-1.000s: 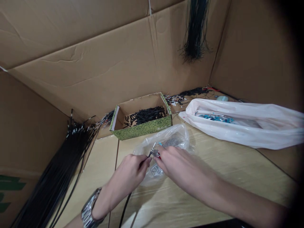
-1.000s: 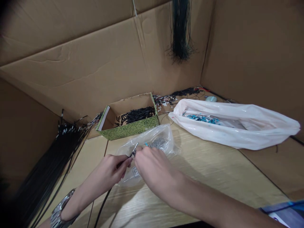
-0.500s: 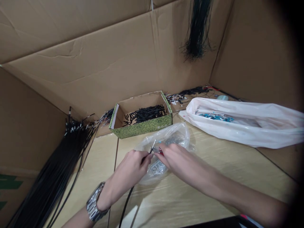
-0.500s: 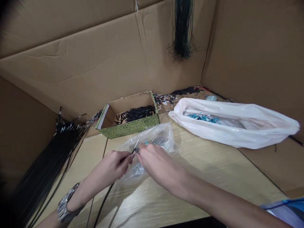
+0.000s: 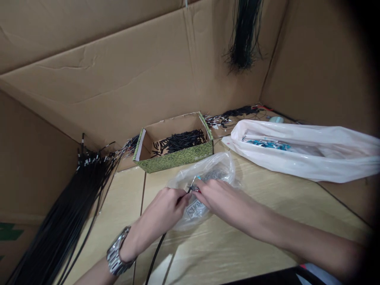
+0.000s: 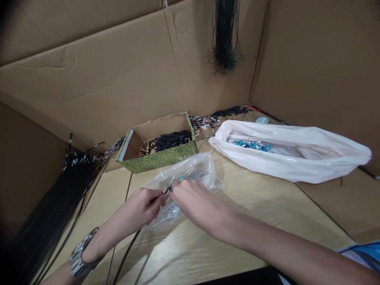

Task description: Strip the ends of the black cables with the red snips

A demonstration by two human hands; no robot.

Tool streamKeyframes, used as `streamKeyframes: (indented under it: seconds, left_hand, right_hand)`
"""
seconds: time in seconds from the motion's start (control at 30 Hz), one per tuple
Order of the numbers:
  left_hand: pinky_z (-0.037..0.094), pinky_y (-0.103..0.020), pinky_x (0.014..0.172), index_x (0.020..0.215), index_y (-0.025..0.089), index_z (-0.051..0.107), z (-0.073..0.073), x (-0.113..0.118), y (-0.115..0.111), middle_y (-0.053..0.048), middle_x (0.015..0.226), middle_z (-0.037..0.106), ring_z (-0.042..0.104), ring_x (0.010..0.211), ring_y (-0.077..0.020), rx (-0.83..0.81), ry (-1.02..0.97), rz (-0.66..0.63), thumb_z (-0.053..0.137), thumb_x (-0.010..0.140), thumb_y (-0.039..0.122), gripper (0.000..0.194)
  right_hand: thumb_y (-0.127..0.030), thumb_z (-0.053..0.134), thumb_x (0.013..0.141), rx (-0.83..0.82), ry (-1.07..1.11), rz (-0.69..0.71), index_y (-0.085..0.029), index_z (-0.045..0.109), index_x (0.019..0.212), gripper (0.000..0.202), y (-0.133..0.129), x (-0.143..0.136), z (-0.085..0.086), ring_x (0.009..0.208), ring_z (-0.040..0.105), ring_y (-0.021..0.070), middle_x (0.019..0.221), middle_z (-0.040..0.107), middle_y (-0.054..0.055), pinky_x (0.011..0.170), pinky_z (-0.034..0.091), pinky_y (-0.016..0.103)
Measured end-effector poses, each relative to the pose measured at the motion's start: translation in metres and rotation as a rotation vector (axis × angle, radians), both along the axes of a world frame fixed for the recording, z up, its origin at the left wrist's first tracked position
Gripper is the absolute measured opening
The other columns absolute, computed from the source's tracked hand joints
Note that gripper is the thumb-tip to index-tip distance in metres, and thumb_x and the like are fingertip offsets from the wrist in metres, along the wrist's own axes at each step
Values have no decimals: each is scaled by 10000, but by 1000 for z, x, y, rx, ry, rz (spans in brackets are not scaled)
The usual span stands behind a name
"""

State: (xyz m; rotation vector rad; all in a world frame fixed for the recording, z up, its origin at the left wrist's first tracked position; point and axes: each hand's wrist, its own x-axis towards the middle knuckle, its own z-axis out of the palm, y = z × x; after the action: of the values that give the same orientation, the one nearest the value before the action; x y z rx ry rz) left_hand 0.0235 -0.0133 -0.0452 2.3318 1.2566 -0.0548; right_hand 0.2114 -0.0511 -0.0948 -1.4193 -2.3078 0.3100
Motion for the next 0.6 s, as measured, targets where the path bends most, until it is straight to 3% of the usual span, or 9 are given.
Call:
streamKeyframes:
  seconds: [0.13, 0.33, 0.47, 0.6]
  left_hand:
    - [353, -263, 557, 718, 168, 660, 1, 0, 1, -9, 525, 632, 555, 504, -137, 1, 1, -1, 445, 986, 268, 358]
    - [382, -228, 533, 775, 181, 666, 3, 0, 1, 34, 521, 578, 550, 485, -121, -101, -108, 4, 437, 1007, 305, 348]
    - [426, -213, 528, 878, 174, 668, 0, -8, 2, 56, 552, 519, 553, 485, -114, -199, -272, 46, 415, 1029, 397, 369]
    - [471, -207, 503, 1004, 158, 688, -7, -18, 6, 47, 613, 533, 563, 492, -113, -314, -427, 118, 439, 1019, 463, 394]
  right_hand:
    - [-238, 509, 1013, 1, 29, -32, -107, 666, 1010, 204, -1, 5, -4, 642, 569, 177, 755, 657, 67, 537, 245, 301]
    - [-174, 450, 1015, -38, 63, 9, -139, 683, 913, 257, -2, 7, -1, 630, 572, 161, 740, 660, 50, 559, 269, 300]
    - [-228, 494, 1005, -91, 69, -95, -146, 676, 991, 201, -6, 16, 8, 689, 650, 212, 797, 698, 74, 575, 321, 303]
    - [-267, 540, 986, -196, 123, -177, -175, 679, 941, 172, -9, 30, 20, 671, 670, 222, 770, 710, 64, 582, 363, 299]
